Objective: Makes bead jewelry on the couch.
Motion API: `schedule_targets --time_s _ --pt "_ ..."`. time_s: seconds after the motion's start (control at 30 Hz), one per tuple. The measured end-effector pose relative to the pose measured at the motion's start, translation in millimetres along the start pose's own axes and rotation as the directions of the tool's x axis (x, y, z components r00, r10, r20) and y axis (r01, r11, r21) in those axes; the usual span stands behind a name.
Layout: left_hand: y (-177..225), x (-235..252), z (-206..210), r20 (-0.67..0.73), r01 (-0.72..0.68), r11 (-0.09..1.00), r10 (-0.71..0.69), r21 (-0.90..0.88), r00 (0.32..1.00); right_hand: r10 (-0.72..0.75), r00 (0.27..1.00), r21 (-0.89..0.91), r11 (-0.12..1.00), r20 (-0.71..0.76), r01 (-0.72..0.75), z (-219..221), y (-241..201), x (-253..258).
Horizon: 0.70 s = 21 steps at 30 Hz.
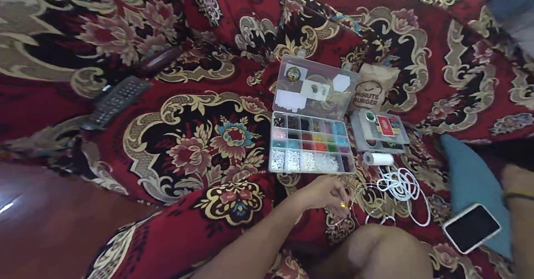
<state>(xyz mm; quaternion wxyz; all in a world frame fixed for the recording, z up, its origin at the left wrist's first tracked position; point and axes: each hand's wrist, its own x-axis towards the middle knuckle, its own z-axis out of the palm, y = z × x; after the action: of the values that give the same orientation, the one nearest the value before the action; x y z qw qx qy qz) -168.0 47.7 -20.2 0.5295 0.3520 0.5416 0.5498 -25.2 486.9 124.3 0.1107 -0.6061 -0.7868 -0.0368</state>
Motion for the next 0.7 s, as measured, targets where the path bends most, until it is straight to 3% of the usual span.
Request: schedule_targets --time_s 0.1,0.2,0.3,0.4,0.57,0.63,0.7 --pt "-6.8 2.2 5.0 -0.038 0.001 0.965 0.009 0.261 0.999 -0.354 0.935 0.270 0.899 -0.013 0.345 2.9 -81.4 -39.7" --pt "-6.8 2.7 11.8 -0.054 0.033 0.868 -0.007 0.496 0.999 -0.689 0.724 0.491 0.619 -0.035 0.613 25.4 -147.0 -100.2" --pt "-9.6 7.1 19.5 -0.035 0.065 0.821 -0.054 0.567 0.998 -0.865 0.497 0.567 0.378 -0.065 0.732 53.5 -196.2 -160.5" --pt "13.4 6.4 23.4 -0.007 0.192 0.730 -0.249 0.655 0.969 -0.930 0.354 0.527 0.250 -0.105 0.812 72.5 -237.0 -200.7" --pt "29.3 4.5 19.9 0.031 0.225 0.633 -0.367 0.740 0.930 -0.944 0.259 0.388 0.321 0.204 0.864 86.5 -290.3 -218.9" --pt "25.2 4.9 18.6 0.046 0.188 0.623 -0.339 0.759 0.940 -0.915 0.258 0.307 0.353 0.309 0.884 87.2 -304.8 -224.6" --pt "22.6 2.0 17.4 0.067 0.131 0.635 -0.279 0.762 0.958 -0.910 0.282 0.269 0.366 0.305 0.891 86.8 -311.6 -231.6"
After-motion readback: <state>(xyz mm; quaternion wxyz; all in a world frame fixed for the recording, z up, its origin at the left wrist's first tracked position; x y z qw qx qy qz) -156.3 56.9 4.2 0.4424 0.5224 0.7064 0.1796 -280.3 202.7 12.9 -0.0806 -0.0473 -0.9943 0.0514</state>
